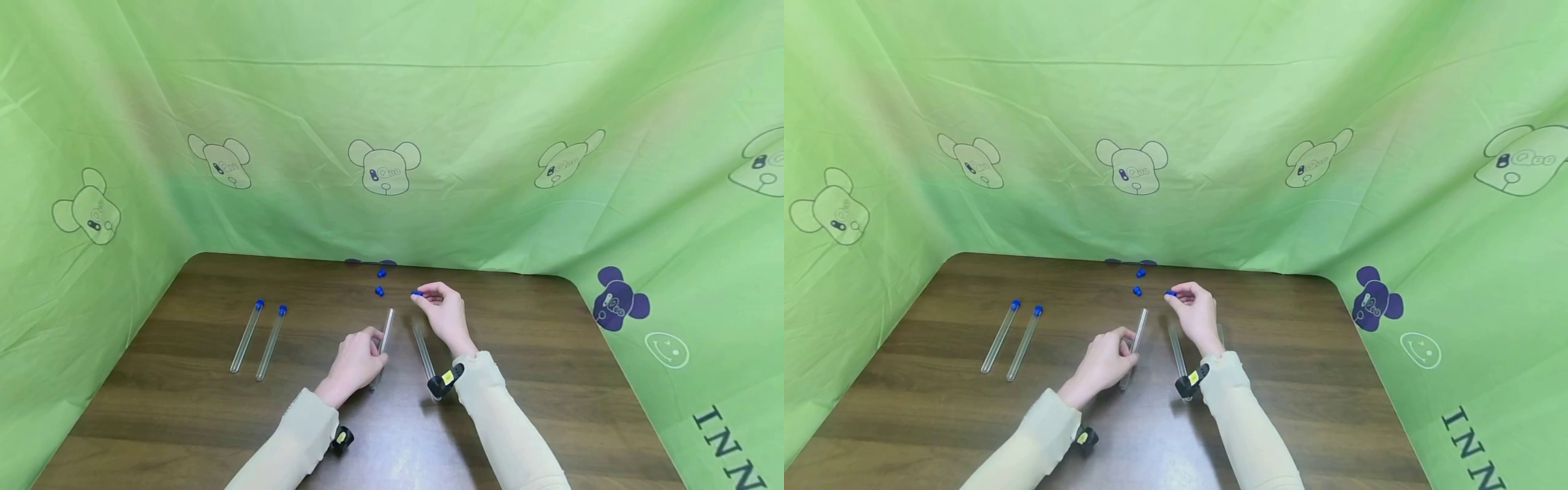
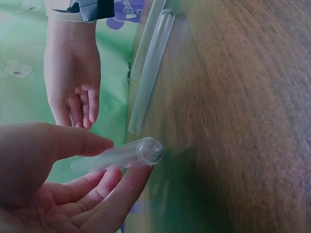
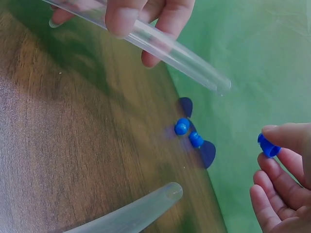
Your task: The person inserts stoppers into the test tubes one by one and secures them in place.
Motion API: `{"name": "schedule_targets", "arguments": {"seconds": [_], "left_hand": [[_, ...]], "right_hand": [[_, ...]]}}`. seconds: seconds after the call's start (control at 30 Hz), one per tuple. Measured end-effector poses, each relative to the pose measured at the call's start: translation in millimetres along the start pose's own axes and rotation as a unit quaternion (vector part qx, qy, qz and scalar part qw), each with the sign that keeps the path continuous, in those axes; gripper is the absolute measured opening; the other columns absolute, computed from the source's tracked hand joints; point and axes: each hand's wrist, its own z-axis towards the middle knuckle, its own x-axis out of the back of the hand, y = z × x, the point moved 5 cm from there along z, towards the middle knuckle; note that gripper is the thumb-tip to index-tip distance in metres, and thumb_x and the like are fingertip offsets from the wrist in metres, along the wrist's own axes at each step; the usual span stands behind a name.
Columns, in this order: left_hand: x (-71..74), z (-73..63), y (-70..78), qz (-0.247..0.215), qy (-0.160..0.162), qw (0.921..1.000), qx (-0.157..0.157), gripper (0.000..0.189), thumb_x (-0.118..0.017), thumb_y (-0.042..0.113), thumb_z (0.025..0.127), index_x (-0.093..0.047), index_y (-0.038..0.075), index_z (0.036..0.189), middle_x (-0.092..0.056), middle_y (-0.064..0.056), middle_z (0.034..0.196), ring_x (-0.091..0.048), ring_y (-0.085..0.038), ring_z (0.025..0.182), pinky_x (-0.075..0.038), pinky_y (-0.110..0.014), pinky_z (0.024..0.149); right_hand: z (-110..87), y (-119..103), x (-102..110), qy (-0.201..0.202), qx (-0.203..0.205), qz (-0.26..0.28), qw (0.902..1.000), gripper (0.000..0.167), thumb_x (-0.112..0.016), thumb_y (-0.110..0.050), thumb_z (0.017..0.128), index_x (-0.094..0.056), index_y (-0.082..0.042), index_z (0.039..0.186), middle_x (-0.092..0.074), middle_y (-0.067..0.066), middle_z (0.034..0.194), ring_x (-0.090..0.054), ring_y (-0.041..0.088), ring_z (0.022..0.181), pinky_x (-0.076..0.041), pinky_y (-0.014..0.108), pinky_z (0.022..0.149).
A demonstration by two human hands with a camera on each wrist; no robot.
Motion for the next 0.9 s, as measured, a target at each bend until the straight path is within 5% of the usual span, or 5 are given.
{"name": "schedule_targets", "arguments": {"seconds": [0.6,0.9], "left_hand": [[6.3,-6.4,-7.5,-0.034,0.011,0.9991,0.023,0.029,-0.077,0.012,0.085,-0.069,0.009,0.113,-0.073,0.0,0.082,-0.071,-0.021,0.079,-0.055,-0.042,0.075],[8.2,-8.2,-7.6,-0.044,0.019,0.9988,0.003,0.031,-0.076,0.012,0.09,-0.067,0.006,0.118,-0.074,0.001,0.082,-0.071,-0.021,0.08,-0.054,-0.045,0.079]], "right_hand": [[1.1,-1.2,-2.7,-0.006,-0.002,0.008,0.9999,0.023,-0.08,-0.011,0.089,-0.076,-0.001,0.11,-0.074,0.012,0.098,-0.069,0.025,0.091,-0.052,0.02,0.079],[1.4,-6.3,-3.6,0.002,-0.013,0.026,0.9996,0.024,-0.081,-0.008,0.088,-0.076,0.0,0.11,-0.074,0.014,0.099,-0.071,0.028,0.092,-0.053,0.021,0.079]]}}
